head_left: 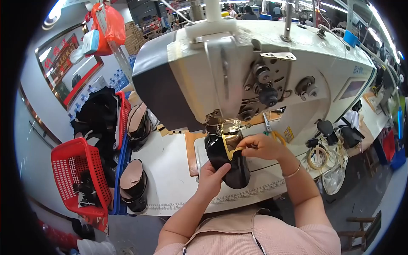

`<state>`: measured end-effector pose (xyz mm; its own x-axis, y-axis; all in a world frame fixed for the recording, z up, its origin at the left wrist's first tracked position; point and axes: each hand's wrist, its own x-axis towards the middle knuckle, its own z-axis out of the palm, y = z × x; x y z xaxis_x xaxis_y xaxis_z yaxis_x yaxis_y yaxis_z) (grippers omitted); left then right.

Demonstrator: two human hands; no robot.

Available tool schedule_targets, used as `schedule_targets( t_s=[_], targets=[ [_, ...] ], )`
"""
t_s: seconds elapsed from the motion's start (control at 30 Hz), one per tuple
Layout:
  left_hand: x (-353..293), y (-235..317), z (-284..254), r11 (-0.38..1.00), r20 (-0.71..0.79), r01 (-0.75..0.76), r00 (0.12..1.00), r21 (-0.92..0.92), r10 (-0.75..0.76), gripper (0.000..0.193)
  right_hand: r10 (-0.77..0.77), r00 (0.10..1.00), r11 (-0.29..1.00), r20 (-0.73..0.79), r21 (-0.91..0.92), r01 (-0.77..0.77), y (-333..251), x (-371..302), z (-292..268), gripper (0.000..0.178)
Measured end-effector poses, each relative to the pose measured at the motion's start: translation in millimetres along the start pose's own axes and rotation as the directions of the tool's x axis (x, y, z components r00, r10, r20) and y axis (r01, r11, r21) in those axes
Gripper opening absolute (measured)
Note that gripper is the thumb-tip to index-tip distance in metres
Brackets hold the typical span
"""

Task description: Stitch shoe components using an industrial sewing machine.

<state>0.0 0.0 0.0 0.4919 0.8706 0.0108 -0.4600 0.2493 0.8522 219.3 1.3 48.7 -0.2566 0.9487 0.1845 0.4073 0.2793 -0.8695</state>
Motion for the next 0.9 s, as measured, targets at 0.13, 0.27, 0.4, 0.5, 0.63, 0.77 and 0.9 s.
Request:
schedule_targets(
  t_s=[0.13,0.27,0.4,0.5,0.63,0.77,0.9],
  targets=[
    [3,-2,8,0.988,-0.086,-0.026,0.996,0.155,0.04,0.029,0.002,0.98,0.999,0.198,0.049,-0.012,0,3,-4,0.021],
    [12,-4,10,0.949,-0.217,0.076,0.976,0.305,-0.009,0.02,-0.02,0.999,0.993,0.043,0.121,0.014,0,-5,8,0.017],
    [10,-5,12,0.931,-0.154,-0.042,0.983,0.363,0.104,0.02,-0.105,0.994,0.989,-0.006,0.107,0.105,-4,-10,13,0.018],
    [10,-6,12,0.926,-0.114,-0.109,0.981,0.36,0.16,0.022,-0.089,0.992,0.989,-0.09,0.107,0.098,-10,-13,17,0.02],
    [10,-3,8,0.906,-0.091,-0.109,0.983,0.409,0.159,0.023,-0.373,0.908,0.901,-0.19,-0.309,0.305,-18,-15,24,0.027],
    [9,-2,9,0.897,-0.126,-0.034,0.987,0.44,0.099,0.022,-0.451,0.868,0.866,-0.208,-0.339,0.368,-21,-13,28,0.025],
    [8,-2,9,0.886,-0.098,-0.117,0.979,0.449,0.179,0.023,-0.211,0.954,0.964,-0.212,-0.207,0.167,-24,-16,31,0.022]
  ],
)
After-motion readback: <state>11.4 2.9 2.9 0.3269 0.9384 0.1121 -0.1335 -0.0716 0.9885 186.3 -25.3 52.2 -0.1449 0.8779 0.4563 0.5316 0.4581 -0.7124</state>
